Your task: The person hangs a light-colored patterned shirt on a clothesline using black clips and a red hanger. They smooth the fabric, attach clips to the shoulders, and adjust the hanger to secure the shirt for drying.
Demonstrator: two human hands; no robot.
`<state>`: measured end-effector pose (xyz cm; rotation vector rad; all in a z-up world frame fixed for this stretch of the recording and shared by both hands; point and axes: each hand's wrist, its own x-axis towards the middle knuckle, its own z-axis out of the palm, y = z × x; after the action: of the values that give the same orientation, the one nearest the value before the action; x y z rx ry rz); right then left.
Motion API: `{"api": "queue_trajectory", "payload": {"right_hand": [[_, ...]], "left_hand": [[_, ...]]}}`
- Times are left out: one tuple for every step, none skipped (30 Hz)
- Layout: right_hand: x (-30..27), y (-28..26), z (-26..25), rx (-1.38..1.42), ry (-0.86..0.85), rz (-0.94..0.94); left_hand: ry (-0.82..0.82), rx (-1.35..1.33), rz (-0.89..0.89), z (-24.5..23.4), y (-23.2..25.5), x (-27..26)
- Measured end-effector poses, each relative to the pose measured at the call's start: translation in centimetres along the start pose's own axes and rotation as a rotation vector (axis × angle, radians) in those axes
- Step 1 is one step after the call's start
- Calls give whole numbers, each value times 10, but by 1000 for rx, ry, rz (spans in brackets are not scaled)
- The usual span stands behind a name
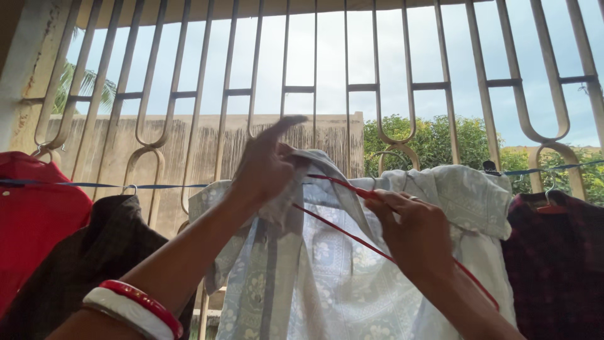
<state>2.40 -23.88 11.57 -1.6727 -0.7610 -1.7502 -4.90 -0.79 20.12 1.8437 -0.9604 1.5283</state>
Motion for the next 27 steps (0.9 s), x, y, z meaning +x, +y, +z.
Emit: {"api": "queue_trajectory", "payload": {"right_hand": [[3,0,4,31,11,-24],[6,1,5,36,-21,-37],[9,4,6,42,-53,-49],[11,7,5,47,-86,-62],[11,11,4,65,-103,-67],[12,14,2,82,-120,-72],[13,16,2,99,-137,-77],[14,17,3,95,-155,-46],[15,17,4,91,-172,-15],[16,17,5,86,-189,18],[18,15,8,98,-186,-33],[22,12,13,109,-181,-86],[25,10,15,120,-176,-139],[27,7,19,129,-215,-98],[28,2,26,137,-255,-58],[28,0,30,144,-296,-16],[27,1,30,132,-271,-44],[26,2,31,123,-247,-72],[24,3,32,113,-224,-100],[23,7,30,102,-224,-83],[21,13,26,91,-224,-66],[19,19,21,79,-225,-49],[16,27,15,87,-203,-25],[14,35,8,96,-180,-2],[12,42,1,105,-157,21],[11,48,-4,96,-140,53],[11,54,-10,87,-124,85]], "left_hand": [[-82,27,-92,-2,3,2],[-166,53,-185,-7,5,6],[-249,79,-278,-11,7,8],[-299,53,-282,-16,7,6],[-349,27,-285,-27,6,3],[-398,0,-288,-34,5,2],[-397,90,-276,-37,2,0],[-394,179,-265,-38,-1,-4],[-391,269,-254,-37,-5,-7],[-410,255,-265,-33,-8,-10],[-430,241,-276,-28,-11,-12],[-448,226,-284,-23,-14,-14],[-426,199,-289,-18,-17,-14],[-405,172,-294,-11,-19,-13],[-383,144,-299,-5,-21,-13],[-348,134,-287,0,-22,-14],[-313,125,-275,6,-23,-16],[-279,116,-265,9,-25,-17],[-247,125,-249,11,-27,-18],[-216,134,-231,12,-28,-19],[-186,142,-213,13,-30,-19],[-154,144,-203,14,-32,-19],[-122,145,-192,14,-34,-19],[-89,148,-182,15,-36,-19],[-106,127,-216,16,-37,-19],[-122,107,-248,16,-38,-19],[-137,87,-279,18,-38,-18]]}}
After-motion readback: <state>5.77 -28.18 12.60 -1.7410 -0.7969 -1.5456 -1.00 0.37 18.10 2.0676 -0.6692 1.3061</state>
